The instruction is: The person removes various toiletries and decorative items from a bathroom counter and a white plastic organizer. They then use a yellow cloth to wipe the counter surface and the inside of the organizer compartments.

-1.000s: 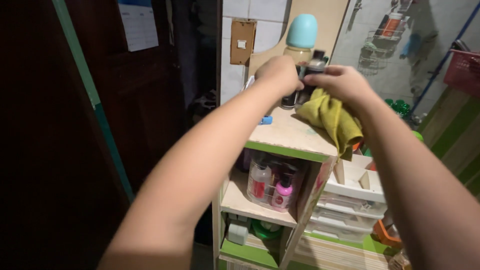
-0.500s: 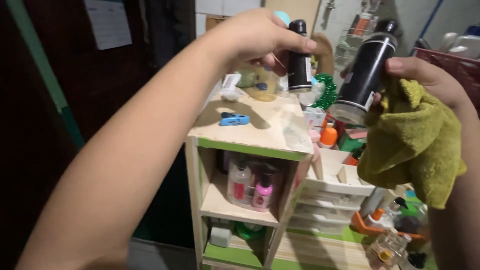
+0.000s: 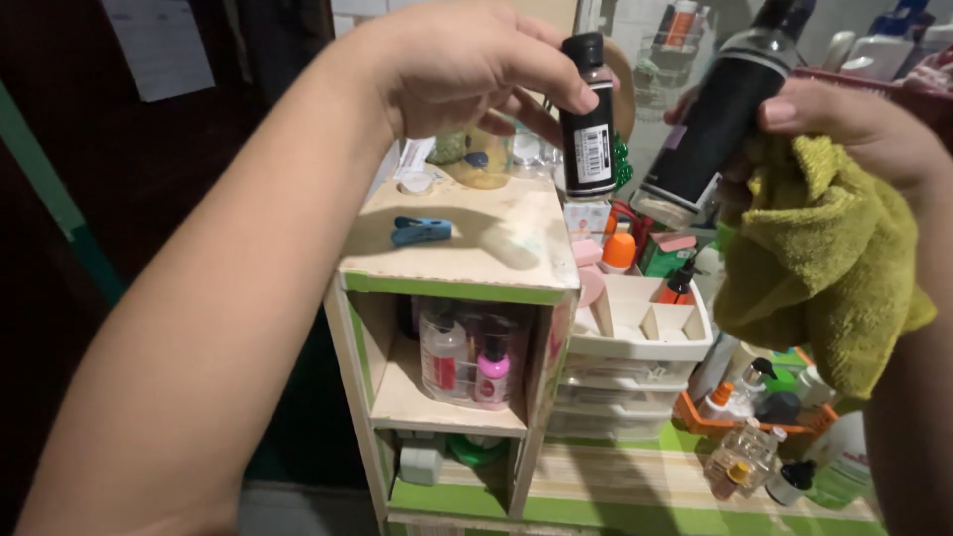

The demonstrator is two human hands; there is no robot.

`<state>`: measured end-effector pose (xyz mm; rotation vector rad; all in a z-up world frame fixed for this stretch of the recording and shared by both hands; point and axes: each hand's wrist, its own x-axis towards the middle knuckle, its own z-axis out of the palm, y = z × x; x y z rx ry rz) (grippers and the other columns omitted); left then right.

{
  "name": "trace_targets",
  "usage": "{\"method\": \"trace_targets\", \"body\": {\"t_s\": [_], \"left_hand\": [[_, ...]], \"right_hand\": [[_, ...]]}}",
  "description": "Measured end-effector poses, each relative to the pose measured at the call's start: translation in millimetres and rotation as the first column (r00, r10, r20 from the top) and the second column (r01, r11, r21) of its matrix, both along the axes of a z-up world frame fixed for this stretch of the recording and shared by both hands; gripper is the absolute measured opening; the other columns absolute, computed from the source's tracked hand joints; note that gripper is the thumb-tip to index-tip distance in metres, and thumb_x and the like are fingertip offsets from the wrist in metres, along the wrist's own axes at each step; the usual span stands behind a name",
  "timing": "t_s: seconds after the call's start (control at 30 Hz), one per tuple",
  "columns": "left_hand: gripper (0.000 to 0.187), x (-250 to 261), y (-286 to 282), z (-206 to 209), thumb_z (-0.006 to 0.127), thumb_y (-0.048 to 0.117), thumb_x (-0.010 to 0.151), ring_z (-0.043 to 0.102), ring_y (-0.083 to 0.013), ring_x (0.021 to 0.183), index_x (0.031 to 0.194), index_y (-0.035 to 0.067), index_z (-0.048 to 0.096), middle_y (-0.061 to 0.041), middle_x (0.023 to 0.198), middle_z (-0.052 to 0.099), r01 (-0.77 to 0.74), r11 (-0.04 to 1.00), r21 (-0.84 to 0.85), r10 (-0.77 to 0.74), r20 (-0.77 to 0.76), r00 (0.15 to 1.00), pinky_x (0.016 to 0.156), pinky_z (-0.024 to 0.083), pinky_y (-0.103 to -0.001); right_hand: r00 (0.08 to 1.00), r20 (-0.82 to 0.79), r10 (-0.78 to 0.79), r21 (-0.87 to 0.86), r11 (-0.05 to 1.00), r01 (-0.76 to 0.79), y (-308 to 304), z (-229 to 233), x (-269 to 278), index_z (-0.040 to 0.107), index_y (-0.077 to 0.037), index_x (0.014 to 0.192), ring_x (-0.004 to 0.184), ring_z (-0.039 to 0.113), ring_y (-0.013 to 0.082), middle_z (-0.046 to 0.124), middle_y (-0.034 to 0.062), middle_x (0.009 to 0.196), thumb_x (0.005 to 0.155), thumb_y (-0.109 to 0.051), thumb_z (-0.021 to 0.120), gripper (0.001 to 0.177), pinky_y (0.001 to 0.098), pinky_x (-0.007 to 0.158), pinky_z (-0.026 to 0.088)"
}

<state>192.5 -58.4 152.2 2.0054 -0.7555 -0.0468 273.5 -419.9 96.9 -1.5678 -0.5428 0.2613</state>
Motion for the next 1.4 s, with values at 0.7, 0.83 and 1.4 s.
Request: {"method": "trace_targets", "body": {"t_s": [0.7, 0.83, 1.4], "left_hand": [[0.057, -63.7, -165.0, -293.8, 0.065, 0.022, 0.102, 0.057, -0.0329, 0.128, 0.148, 0.000, 0.039, -0.023, 0.137, 0.055, -0.239, 0.875, -0.421, 0.368, 0.256, 0.894, 0.110, 0.047, -0.045], [0.063, -48.8, -190.6, -341.5, 0.084, 0.022, 0.084, 0.063, -0.0239, 0.107, 0.132, 0.001, 0.049, -0.015, 0.117, 0.064, -0.320, 0.800, -0.507, 0.377, 0.010, 0.926, 0.094, 0.053, -0.040], [0.031, -1.1, -261.3, -540.2, 0.064, 0.019, 0.092, 0.074, -0.0228, 0.086, 0.115, 0.000, 0.071, -0.011, 0.100, 0.076, -0.742, 0.216, -0.635, -0.389, -0.753, 0.531, 0.077, 0.060, -0.036]], "right_hand": [[0.988, 0.146, -0.058, -0.098, 0.993, 0.072, -26.4, -242.1, -69.6, 0.071, 0.000, 0.121, 0.105, 0.068, 0.0154, 0.071, 0.0058, 0.114, 0.085, -0.010, 0.073, 0.038, 0.0320, 0.092, 0.057], [0.977, 0.066, -0.201, -0.114, 0.972, 0.207, -27.3, -336.6, -64.6, 0.066, -0.008, 0.132, 0.097, 0.071, 0.0147, 0.073, 0.0020, 0.114, 0.085, -0.010, 0.070, 0.048, 0.0307, 0.086, 0.059], [0.637, 0.600, -0.484, -0.118, 0.734, 0.669, -11.5, -420.2, -116.8, 0.044, -0.003, 0.148, 0.121, 0.050, 0.0371, 0.056, 0.0208, 0.134, 0.086, 0.000, 0.057, 0.064, 0.0437, 0.106, 0.040]]}}
